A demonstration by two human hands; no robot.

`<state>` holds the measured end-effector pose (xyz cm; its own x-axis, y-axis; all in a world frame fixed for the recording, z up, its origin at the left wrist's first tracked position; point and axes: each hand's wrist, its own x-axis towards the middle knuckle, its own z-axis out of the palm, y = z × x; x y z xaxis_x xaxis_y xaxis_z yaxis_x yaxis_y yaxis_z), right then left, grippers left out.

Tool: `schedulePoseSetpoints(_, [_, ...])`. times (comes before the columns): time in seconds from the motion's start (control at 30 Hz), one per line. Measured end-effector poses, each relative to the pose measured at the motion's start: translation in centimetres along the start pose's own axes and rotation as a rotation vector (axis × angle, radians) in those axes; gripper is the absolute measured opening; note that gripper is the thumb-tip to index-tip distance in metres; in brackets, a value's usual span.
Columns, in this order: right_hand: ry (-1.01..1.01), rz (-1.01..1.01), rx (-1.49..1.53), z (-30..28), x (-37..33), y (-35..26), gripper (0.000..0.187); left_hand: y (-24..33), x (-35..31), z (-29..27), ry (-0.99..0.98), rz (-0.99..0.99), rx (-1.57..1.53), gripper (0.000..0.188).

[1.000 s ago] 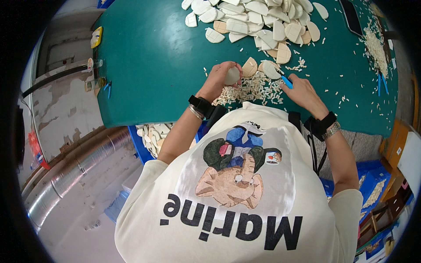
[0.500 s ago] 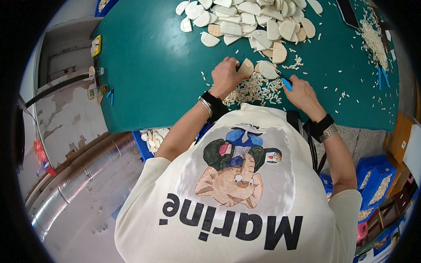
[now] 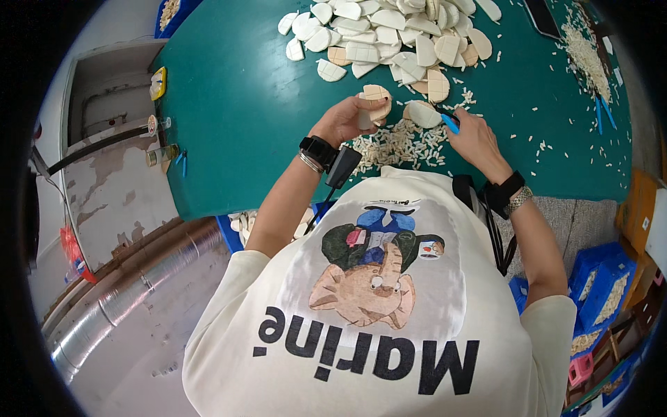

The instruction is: Trimming the edges of circular white plastic parts using a hand tool to remove excess material.

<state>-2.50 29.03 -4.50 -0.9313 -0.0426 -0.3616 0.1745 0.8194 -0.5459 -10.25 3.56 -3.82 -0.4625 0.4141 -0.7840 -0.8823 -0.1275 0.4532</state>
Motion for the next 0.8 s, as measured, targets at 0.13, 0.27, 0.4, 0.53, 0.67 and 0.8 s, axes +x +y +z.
schedulePoseSetpoints(0.13, [0.118, -0.173, 0.085, 0.3, 1.3, -1.8, 0.028, -0.7, -0.3, 0.0, -0.057, 0.018, -0.081, 0.024])
schedulePoseSetpoints(0.27, [-0.376, 0.187, 0.939, -1.1, 1.8, -5.7, 0.029, -1.4, -2.1, 1.5, -0.008, 0.259, 0.24, 0.027])
schedulePoseSetpoints(0.4, [-0.657, 0.444, 1.271, -2.1, 2.0, -6.3, 0.028, -2.5, -2.0, 2.8, 0.131, 0.671, 0.68, 0.016])
schedulePoseSetpoints(0.53, [-0.784, 0.488, 1.533, -1.0, 2.0, -4.6, 0.023, -2.2, -3.2, 3.7, 0.254, 1.246, 1.165, 0.023])
schedulePoseSetpoints(0.67, [-0.77, 0.537, 1.469, -0.8, 1.5, -4.3, 0.023, -2.2, -3.5, 3.9, 0.225, 1.292, 1.156, 0.027])
schedulePoseSetpoints(0.8, [-0.587, 0.42, 1.266, -1.1, 1.1, -4.6, 0.027, -3.1, -3.0, 2.4, 0.348, 1.072, 0.932, 0.025])
